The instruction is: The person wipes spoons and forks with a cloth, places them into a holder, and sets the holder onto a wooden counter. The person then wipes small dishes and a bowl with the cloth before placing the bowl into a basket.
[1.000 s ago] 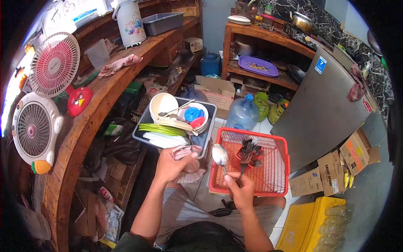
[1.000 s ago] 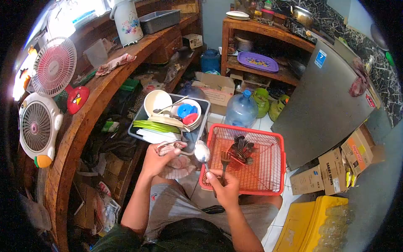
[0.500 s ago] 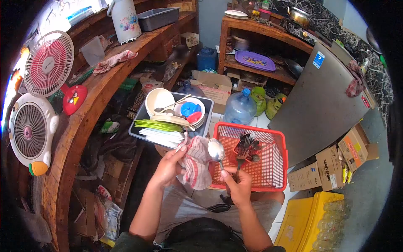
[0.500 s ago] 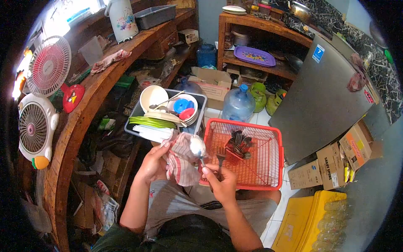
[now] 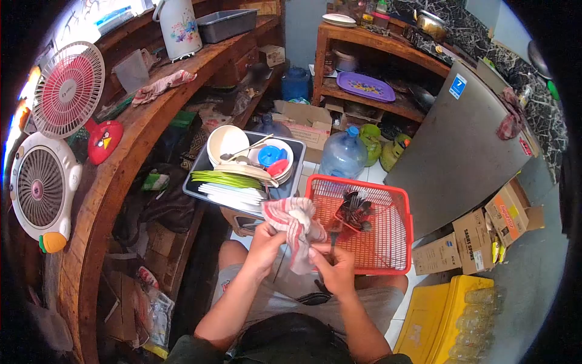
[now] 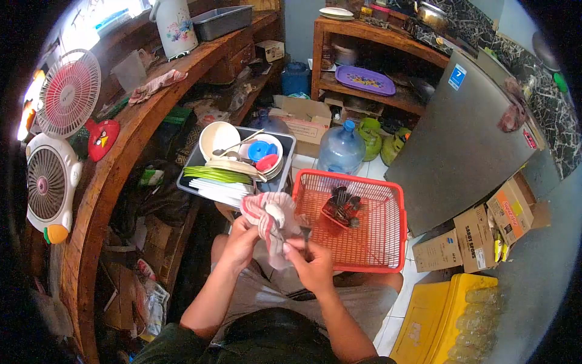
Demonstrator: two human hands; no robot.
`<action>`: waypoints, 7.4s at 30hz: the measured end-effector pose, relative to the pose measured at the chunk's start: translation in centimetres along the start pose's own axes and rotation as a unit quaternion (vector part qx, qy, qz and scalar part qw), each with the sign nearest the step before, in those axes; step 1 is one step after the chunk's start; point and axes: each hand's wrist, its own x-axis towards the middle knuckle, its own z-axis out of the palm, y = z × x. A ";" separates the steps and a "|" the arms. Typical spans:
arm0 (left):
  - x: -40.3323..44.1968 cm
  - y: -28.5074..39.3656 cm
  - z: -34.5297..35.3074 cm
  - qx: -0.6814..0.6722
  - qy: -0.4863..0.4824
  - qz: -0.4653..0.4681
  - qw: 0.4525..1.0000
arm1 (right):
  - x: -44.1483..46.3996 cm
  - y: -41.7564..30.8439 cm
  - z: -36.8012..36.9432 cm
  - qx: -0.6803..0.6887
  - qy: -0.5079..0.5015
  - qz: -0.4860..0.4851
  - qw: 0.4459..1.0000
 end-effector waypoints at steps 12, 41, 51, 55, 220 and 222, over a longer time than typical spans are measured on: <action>0.6 1.8 0.7 -0.004 0.024 0.001 1.000 | -0.2 0.1 0.2 -0.121 -0.006 -0.068 0.990; -2.4 -1.8 2.6 0.298 -0.186 0.008 0.936 | 2.4 -3.3 -2.9 0.030 -0.166 -0.033 0.985; -3.3 -3.2 3.7 0.350 -0.224 0.086 0.905 | 3.1 -1.8 -3.7 0.117 0.033 -0.010 0.993; -3.0 -3.0 5.6 0.384 -0.112 0.072 0.914 | 2.4 -3.2 -1.9 0.060 -0.064 -0.086 0.992; 1.3 0.7 5.0 0.264 -0.046 0.117 0.956 | 2.1 -3.2 -7.4 -0.228 0.009 -0.173 0.958; 2.4 1.4 4.9 0.322 -0.036 0.172 0.930 | 3.6 -3.8 -9.7 -0.273 0.037 -0.181 0.944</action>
